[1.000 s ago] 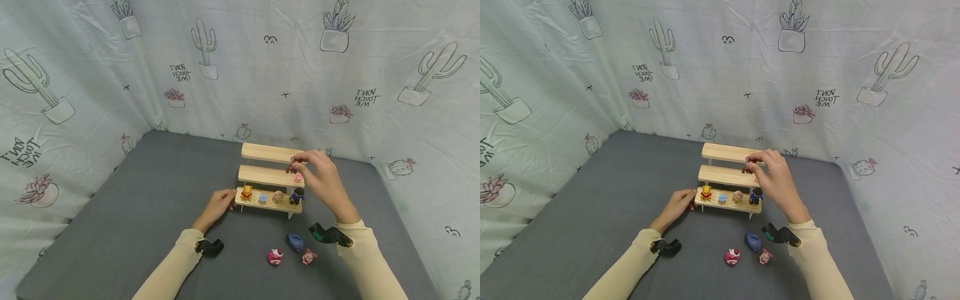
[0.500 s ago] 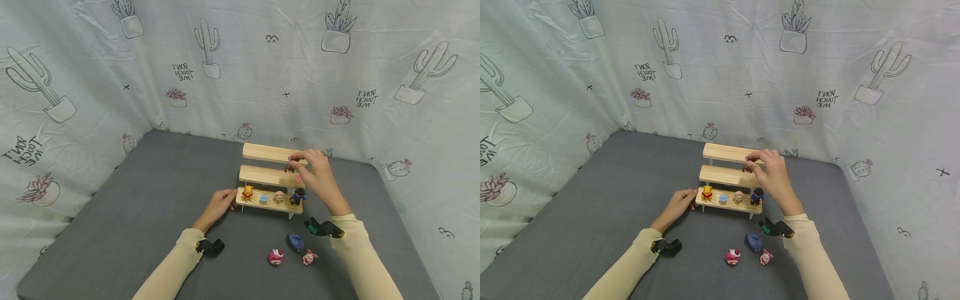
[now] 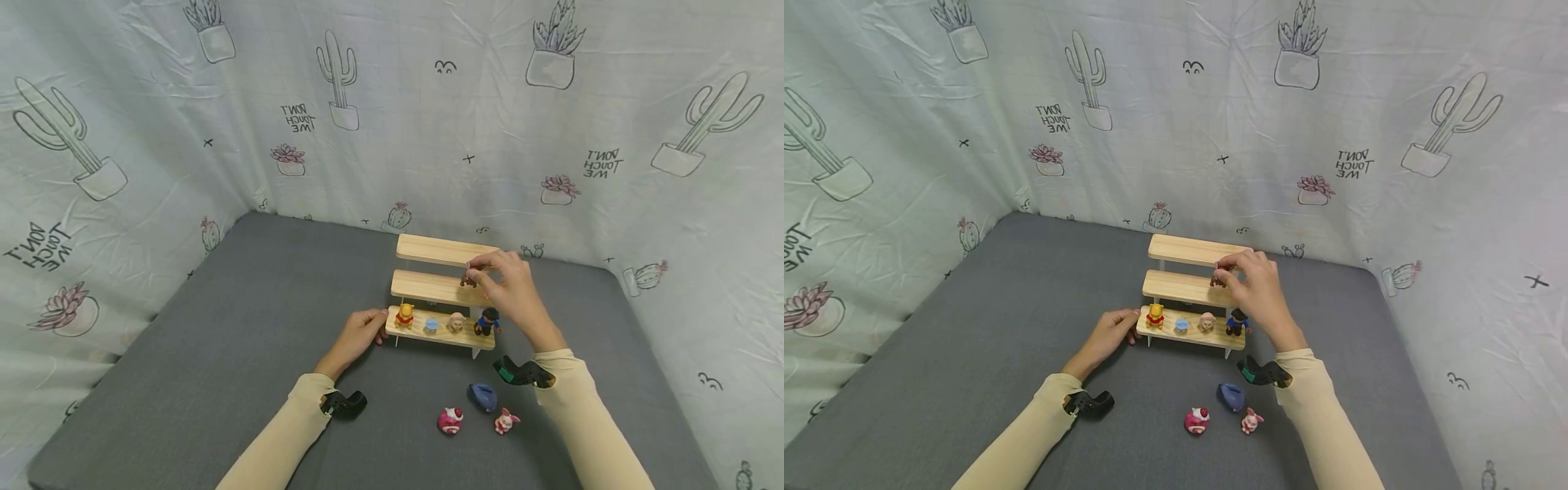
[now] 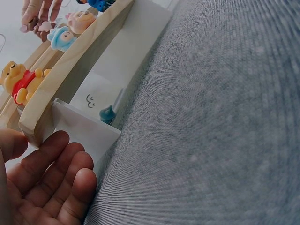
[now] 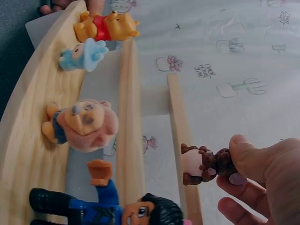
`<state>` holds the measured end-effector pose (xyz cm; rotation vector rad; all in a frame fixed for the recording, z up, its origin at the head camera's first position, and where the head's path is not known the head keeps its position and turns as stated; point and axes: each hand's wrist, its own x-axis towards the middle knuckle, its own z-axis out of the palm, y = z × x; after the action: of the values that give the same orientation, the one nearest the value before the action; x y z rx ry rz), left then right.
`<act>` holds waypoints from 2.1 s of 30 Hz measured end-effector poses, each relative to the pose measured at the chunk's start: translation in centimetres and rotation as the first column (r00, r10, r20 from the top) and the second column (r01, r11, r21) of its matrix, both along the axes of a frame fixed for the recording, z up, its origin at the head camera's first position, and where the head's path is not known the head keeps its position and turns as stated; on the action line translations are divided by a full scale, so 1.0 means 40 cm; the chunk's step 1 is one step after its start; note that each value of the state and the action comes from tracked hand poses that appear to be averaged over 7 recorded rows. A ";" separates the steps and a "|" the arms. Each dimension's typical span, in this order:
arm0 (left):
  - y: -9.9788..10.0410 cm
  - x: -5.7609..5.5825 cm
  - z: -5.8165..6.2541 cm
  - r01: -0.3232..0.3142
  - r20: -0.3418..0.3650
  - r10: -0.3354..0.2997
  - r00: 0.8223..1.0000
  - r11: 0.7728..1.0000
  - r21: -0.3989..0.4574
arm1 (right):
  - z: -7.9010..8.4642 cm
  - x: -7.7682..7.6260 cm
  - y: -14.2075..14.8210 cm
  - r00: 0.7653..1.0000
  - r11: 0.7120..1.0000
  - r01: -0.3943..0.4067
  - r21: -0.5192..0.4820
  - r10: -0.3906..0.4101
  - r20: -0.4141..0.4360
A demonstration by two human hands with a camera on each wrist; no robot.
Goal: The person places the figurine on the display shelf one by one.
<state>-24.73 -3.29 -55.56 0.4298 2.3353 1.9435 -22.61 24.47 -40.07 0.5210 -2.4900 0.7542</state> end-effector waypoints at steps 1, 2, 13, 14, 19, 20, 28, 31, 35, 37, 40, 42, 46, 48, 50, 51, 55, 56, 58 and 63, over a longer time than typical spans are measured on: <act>0.000 -0.001 0.000 -0.002 -0.001 0.002 1.000 1.000 -0.002 | -0.002 -0.002 0.000 1.000 1.000 0.000 0.002 0.000 0.003; 0.000 -0.002 -0.001 -0.003 0.001 0.003 1.000 1.000 -0.004 | -0.004 -0.003 0.000 1.000 1.000 0.001 0.003 -0.001 0.008; 0.001 -0.012 -0.007 0.001 0.003 -0.001 1.000 1.000 0.013 | -0.022 -0.018 -0.008 0.999 1.000 0.011 0.010 -0.011 0.036; 0.001 -0.012 -0.007 0.001 0.003 -0.001 1.000 1.000 0.016 | -0.024 -0.020 -0.009 0.999 1.000 0.010 0.009 -0.010 0.035; -0.001 -0.006 0.004 -0.001 0.003 0.001 1.000 1.000 0.023 | -0.030 -0.025 -0.011 0.999 1.000 0.019 0.013 -0.020 0.032; -0.002 -0.006 0.003 -0.003 0.005 0.003 1.000 1.000 0.021 | -0.031 -0.025 -0.012 0.999 1.000 0.022 0.015 -0.023 0.034; -0.006 0.009 0.030 -0.006 0.018 0.006 1.000 1.000 -0.003 | -0.035 -0.019 -0.016 0.999 0.999 0.032 0.040 -0.034 0.035; -0.012 0.031 0.065 0.010 0.012 -0.010 1.000 1.000 0.002 | -0.039 -0.018 -0.017 0.999 0.998 0.033 0.044 -0.035 0.032; -0.016 0.044 0.083 0.015 0.009 -0.015 1.000 1.000 0.014 | -0.043 -0.018 -0.019 0.999 0.998 0.035 0.055 -0.037 0.030; -0.016 0.045 0.084 0.014 0.008 -0.014 1.000 1.000 0.017 | -0.044 -0.017 -0.019 0.999 0.997 0.037 0.062 -0.039 0.032; -0.016 0.043 0.080 0.016 0.004 -0.016 1.000 1.000 0.019 | -0.044 -0.014 -0.021 0.998 0.997 0.041 0.069 -0.043 0.037; -0.016 0.042 0.078 0.016 0.003 -0.016 1.000 1.000 0.018 | -0.045 -0.013 -0.022 0.998 0.997 0.043 0.072 -0.046 0.037; -0.015 0.043 0.077 0.009 0.012 -0.010 1.000 1.000 0.011 | -0.046 -0.013 -0.021 0.998 0.996 0.046 0.078 -0.048 0.032; -0.014 0.044 0.079 0.006 0.017 -0.006 1.000 1.000 0.011 | -0.047 -0.013 -0.018 0.998 0.996 0.045 0.083 -0.047 0.032; -0.010 0.044 0.082 0.004 0.018 -0.004 1.000 1.000 0.012 | -0.045 -0.015 -0.013 0.999 0.996 0.038 0.084 -0.041 0.035; -0.008 0.044 0.083 0.004 0.018 -0.004 1.000 1.000 0.012 | -0.044 -0.016 -0.010 0.999 0.996 0.034 0.085 -0.038 0.036; -0.001 0.044 0.090 -0.001 0.020 0.001 1.000 1.000 0.010 | -0.039 -0.019 -0.001 0.999 0.995 0.025 0.098 -0.029 0.036; 0.001 0.044 0.091 -0.003 0.021 0.003 1.000 1.000 0.009 | -0.038 -0.021 0.001 0.999 0.994 0.025 0.103 -0.029 0.035; 0.004 0.044 0.095 -0.009 0.024 0.009 1.000 1.000 0.009 | -0.036 -0.023 0.005 0.999 0.993 0.024 0.112 -0.028 0.031; 0.016 0.045 0.100 -0.020 0.031 0.020 0.999 1.000 0.001 | -0.029 -0.026 0.016 0.999 0.993 0.013 0.114 -0.017 0.035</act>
<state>-22.95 -2.63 -51.55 0.3751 2.3283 1.9454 -23.67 25.10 -41.25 0.5322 -2.5785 0.6235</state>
